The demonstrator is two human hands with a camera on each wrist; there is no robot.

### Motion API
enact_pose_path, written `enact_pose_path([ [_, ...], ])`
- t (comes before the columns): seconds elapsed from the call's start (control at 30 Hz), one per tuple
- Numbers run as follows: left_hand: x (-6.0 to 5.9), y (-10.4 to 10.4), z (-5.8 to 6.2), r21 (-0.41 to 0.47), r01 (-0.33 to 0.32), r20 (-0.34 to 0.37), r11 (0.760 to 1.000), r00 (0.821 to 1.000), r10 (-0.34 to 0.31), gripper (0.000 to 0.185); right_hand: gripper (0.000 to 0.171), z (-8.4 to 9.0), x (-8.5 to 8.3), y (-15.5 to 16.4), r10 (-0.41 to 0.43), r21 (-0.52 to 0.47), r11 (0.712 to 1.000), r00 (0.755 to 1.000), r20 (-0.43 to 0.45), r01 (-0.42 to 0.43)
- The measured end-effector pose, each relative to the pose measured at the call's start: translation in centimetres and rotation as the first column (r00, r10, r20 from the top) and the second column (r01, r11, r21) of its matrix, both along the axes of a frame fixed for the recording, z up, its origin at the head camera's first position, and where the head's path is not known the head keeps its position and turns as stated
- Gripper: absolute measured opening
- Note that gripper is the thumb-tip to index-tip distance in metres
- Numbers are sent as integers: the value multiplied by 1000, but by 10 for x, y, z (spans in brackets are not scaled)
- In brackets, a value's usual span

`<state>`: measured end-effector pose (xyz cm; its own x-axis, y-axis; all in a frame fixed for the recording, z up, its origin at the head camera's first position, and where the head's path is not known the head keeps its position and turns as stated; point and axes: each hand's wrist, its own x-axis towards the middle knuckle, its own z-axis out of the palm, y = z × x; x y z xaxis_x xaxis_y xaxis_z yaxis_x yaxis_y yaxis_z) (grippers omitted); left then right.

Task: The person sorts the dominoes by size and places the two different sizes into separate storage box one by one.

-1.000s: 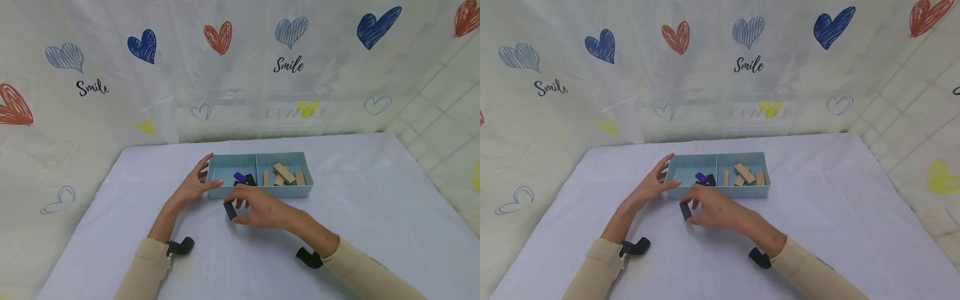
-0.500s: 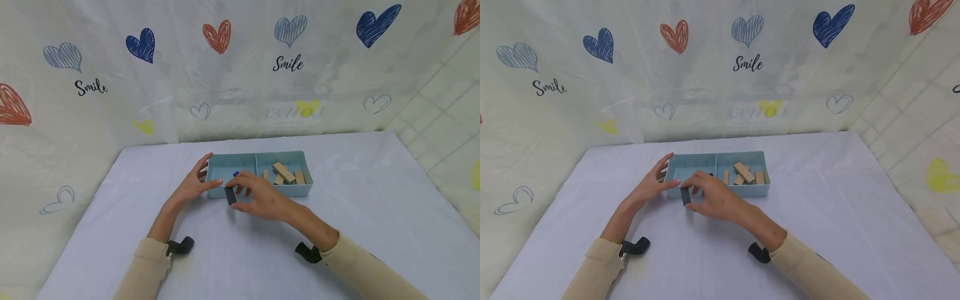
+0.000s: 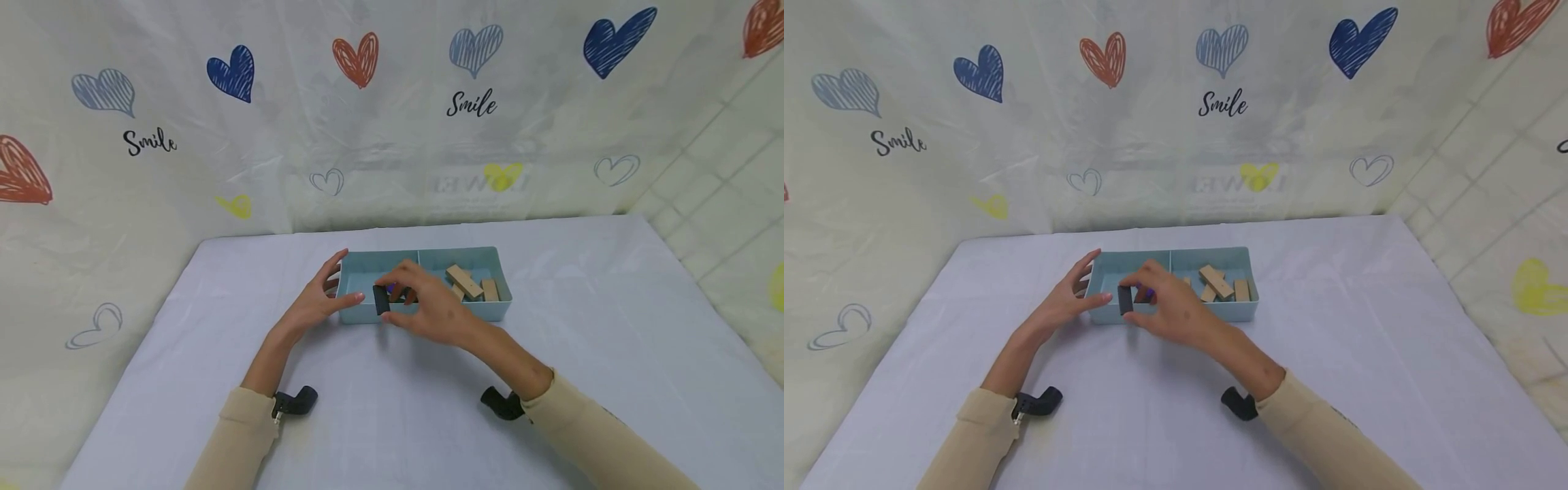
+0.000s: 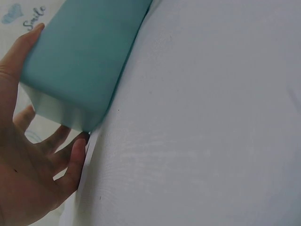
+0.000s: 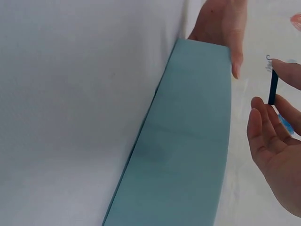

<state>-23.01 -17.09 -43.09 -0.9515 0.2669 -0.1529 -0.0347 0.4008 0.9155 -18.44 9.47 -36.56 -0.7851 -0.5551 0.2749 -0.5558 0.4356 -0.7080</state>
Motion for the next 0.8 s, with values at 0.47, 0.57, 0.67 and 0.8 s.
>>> enact_pose_path([
  [0.47, -1, 0, 0, -5, 3, 11, 1000, 1000, -3, 95, 48, 0, -20, 1, -87, -34, 996, 996, 14, 87],
  [0.57, -1, 0, 0, -5, 2, 9, 1000, 1000, -2, 95, 47, -1, -24, 2, -108, -28, 994, 994, 3, 108],
  [0.67, -1, 0, 0, -7, 1, 6, 1000, 1000, -1, 95, 47, -2, -28, 3, -130, -25, 991, 991, 8, 130],
  [0.8, -2, 0, 0, -5, 2, 3, 1000, 1000, -2, 95, 48, -4, -31, 5, -158, -22, 987, 987, 10, 158],
])
